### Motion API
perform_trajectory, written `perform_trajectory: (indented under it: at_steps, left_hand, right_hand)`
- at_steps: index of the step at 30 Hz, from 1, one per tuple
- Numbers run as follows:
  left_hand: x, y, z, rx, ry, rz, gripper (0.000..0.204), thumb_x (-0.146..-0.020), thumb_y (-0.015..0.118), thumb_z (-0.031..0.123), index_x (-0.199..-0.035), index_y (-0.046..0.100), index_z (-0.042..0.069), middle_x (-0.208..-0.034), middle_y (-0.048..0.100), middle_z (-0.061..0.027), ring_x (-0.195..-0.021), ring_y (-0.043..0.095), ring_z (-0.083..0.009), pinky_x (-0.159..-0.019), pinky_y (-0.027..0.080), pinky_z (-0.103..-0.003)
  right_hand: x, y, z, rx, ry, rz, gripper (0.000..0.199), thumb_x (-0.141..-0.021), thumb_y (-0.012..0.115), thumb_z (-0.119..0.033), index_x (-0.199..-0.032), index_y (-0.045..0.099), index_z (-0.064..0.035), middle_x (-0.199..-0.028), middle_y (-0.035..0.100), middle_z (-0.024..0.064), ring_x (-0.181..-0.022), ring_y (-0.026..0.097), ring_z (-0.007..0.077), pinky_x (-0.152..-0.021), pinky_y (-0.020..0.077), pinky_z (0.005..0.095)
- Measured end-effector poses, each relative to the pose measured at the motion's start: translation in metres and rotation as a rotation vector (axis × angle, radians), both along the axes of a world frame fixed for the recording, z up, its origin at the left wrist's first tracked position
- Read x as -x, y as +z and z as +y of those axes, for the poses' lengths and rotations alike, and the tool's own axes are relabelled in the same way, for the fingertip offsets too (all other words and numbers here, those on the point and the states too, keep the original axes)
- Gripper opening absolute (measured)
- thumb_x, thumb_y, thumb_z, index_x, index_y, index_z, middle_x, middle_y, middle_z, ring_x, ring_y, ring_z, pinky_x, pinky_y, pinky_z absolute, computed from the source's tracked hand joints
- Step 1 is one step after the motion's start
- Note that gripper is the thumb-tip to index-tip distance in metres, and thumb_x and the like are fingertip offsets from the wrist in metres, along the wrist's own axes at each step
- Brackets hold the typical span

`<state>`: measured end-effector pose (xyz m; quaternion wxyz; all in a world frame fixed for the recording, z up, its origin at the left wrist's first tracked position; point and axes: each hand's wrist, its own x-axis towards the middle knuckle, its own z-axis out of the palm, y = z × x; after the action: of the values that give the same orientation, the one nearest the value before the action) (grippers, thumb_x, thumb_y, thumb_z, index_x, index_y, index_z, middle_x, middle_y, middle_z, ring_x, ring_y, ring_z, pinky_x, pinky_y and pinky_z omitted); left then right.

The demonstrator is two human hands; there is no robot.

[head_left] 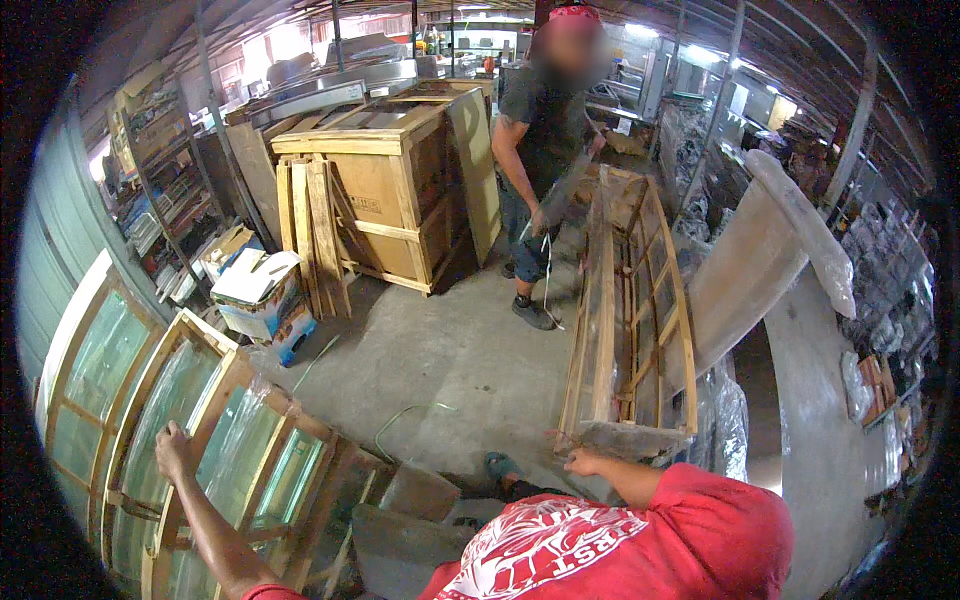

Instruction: The person assembles wooden display cases with glass panels in a workshop. They lift and position wooden frames, align glass panels, and secure them with straps while another worker assists nearby.

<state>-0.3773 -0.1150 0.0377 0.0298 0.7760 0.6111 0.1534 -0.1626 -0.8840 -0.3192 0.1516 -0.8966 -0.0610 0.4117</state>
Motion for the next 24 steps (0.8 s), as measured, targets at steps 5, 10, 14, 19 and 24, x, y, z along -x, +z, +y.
perform_trajectory:
  at_steps: [5, 10, 14, 19, 24]
  left_hand:
    - [0.001, -0.002, 0.000, 0.004, 0.011, -0.028, 0.051, -0.095, 0.037, 0.049, -0.122, 0.062, 0.013, -0.127, 0.060, -0.0136, -0.112, 0.059, -0.0373, -0.094, 0.045, -0.049]
    - [0.004, -0.008, 0.005, -0.059, -0.057, 0.011, 0.046, -0.096, 0.037, 0.045, -0.117, 0.062, 0.012, -0.126, 0.060, -0.0133, -0.108, 0.061, -0.0371, -0.089, 0.047, -0.049]
    - [0.010, -0.019, 0.017, -0.158, -0.195, 0.218, 0.043, -0.096, 0.039, 0.041, -0.114, 0.061, 0.010, -0.126, 0.059, -0.0135, -0.107, 0.061, -0.0372, -0.086, 0.048, -0.050]
    - [0.009, -0.021, 0.024, -0.078, -0.134, 0.062, 0.042, -0.091, 0.043, 0.042, -0.108, 0.061, 0.008, -0.127, 0.058, -0.0151, -0.110, 0.059, -0.0380, -0.089, 0.047, -0.050]
    - [0.005, -0.014, 0.013, -0.081, -0.084, 0.072, 0.042, -0.092, 0.042, 0.043, -0.112, 0.061, 0.011, -0.127, 0.058, -0.0121, -0.110, 0.059, -0.0379, -0.089, 0.047, -0.050]
  right_hand:
    - [0.003, 0.028, 0.002, -0.017, 0.053, 0.017, 0.049, -0.085, 0.062, -0.046, -0.117, 0.065, -0.0093, -0.124, 0.061, 0.0191, -0.117, 0.056, 0.0364, -0.100, 0.0421, 0.0465]
    - [0.000, 0.025, 0.000, 0.024, 0.018, 0.049, 0.050, -0.086, 0.061, -0.046, -0.123, 0.064, -0.0113, -0.128, 0.059, 0.0190, -0.120, 0.054, 0.0368, -0.102, 0.0409, 0.0466]
    - [0.000, 0.005, 0.002, 0.065, -0.004, 0.016, 0.048, -0.086, 0.060, -0.046, -0.124, 0.064, -0.0178, -0.126, 0.061, 0.0168, -0.119, 0.054, 0.0364, -0.102, 0.0414, 0.0457]
    - [-0.003, 0.002, 0.003, 0.069, 0.109, -0.042, 0.045, -0.084, 0.060, -0.047, -0.116, 0.067, -0.0170, -0.121, 0.064, 0.0144, -0.115, 0.057, 0.0327, -0.099, 0.0437, 0.0446]
    - [-0.005, 0.005, 0.009, 0.011, 0.067, -0.068, 0.046, -0.082, 0.063, -0.048, -0.112, 0.068, -0.0130, -0.113, 0.066, 0.0157, -0.107, 0.061, 0.0319, -0.091, 0.0475, 0.0441]
